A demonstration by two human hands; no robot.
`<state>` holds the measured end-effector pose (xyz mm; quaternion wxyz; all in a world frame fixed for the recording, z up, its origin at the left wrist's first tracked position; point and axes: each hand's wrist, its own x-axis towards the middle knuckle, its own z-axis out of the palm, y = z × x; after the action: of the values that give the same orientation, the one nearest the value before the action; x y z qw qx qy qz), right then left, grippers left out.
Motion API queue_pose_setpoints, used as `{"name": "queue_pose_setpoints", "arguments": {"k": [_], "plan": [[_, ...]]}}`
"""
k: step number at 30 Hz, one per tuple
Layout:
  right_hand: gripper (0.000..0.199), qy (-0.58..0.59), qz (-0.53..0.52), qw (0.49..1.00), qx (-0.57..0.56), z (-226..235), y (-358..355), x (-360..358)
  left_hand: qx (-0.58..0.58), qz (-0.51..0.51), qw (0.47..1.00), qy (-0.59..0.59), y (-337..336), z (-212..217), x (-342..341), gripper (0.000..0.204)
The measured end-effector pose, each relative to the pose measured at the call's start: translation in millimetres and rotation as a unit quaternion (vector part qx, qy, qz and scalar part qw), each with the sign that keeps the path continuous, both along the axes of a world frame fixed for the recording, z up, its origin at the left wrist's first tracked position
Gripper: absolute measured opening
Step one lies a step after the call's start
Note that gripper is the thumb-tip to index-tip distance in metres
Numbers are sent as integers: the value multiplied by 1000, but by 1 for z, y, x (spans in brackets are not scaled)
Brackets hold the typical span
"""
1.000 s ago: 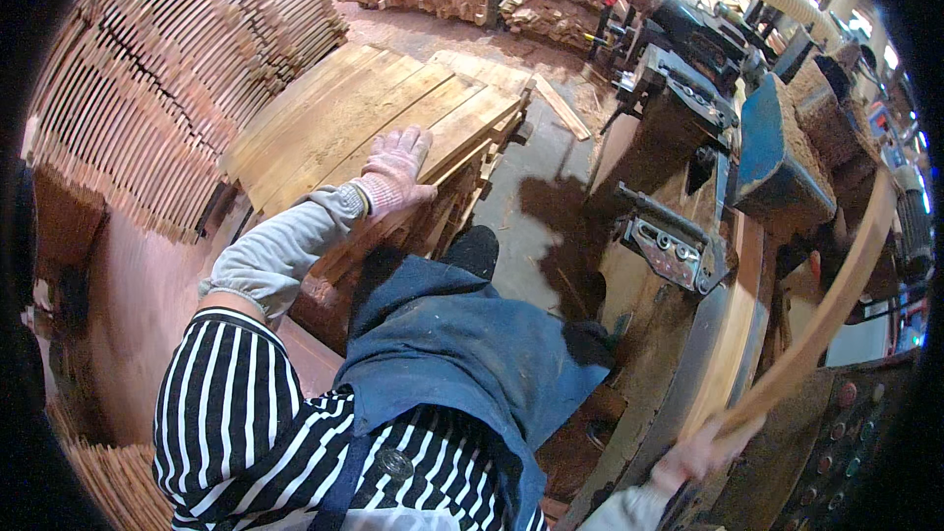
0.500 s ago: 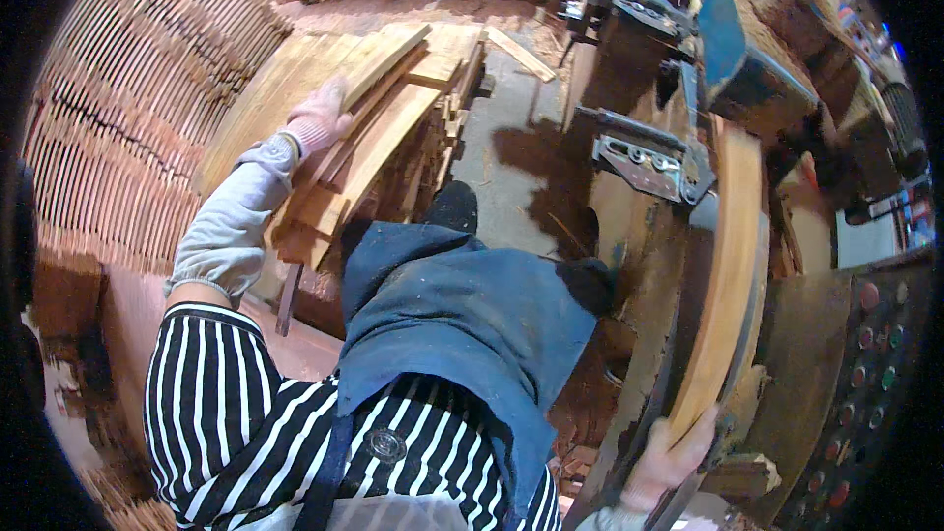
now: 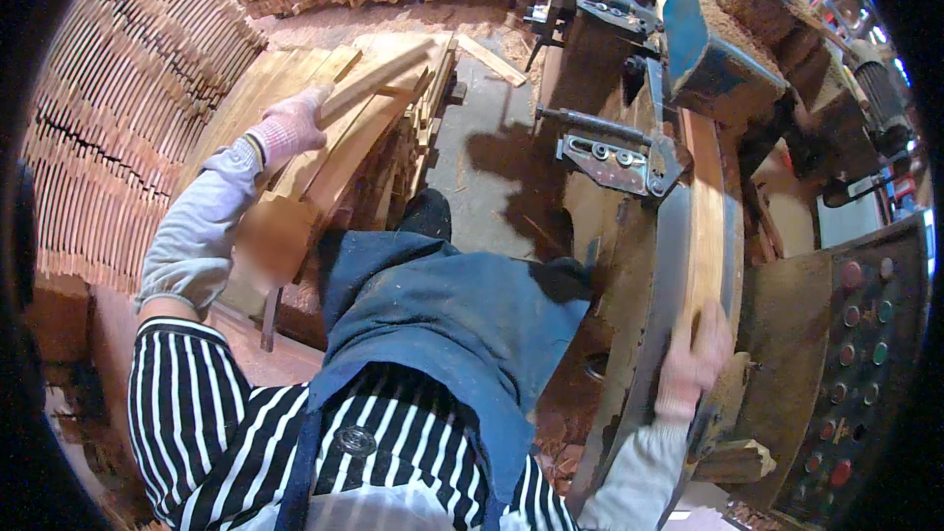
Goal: The person repeatedly picks up wooden planks from a pile, feeds them into a planer machine to smooth the surface, and then stacks the processed planks onto a growing pile. The task involves continuous handling of lumber in a workshop environment.
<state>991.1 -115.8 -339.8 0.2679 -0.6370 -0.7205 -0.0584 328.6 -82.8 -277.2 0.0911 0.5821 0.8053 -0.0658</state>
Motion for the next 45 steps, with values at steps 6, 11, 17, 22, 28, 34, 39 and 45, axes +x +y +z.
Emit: {"name": "queue_pose_setpoints", "arguments": {"k": [6, 11, 17, 22, 28, 34, 39, 45], "plan": [[61, 101, 135, 985, -29, 27, 91, -52, 172, -418, 892, 23, 22, 16, 101, 82], [107, -106, 235, 966, -17, 98, 1, -118, 308, -662, 682, 32, 54, 35, 244, 64], [93, 13, -55, 992, -109, 75, -122, -52, 462, -683, 565, -14, 72, 44, 359, 60], [90, -27, -261, 948, -180, 27, -242, 7, 421, -533, 728, -91, 117, 26, 288, 83], [83, -34, -248, 968, -15, 21, -203, 0, 226, -236, 943, 55, 113, -56, 61, 80], [83, 150, -138, 973, 105, 10, -32, -12, 131, -7, 981, 146, -16, -130, -111, 87], [69, 178, -116, 972, 96, 24, 87, -36, 133, 13, 975, 176, -12, -191, -195, 76], [88, 17, -146, 988, 43, -2, 32, -22, 136, -13, 968, 211, -5, -175, -275, 79]]}}
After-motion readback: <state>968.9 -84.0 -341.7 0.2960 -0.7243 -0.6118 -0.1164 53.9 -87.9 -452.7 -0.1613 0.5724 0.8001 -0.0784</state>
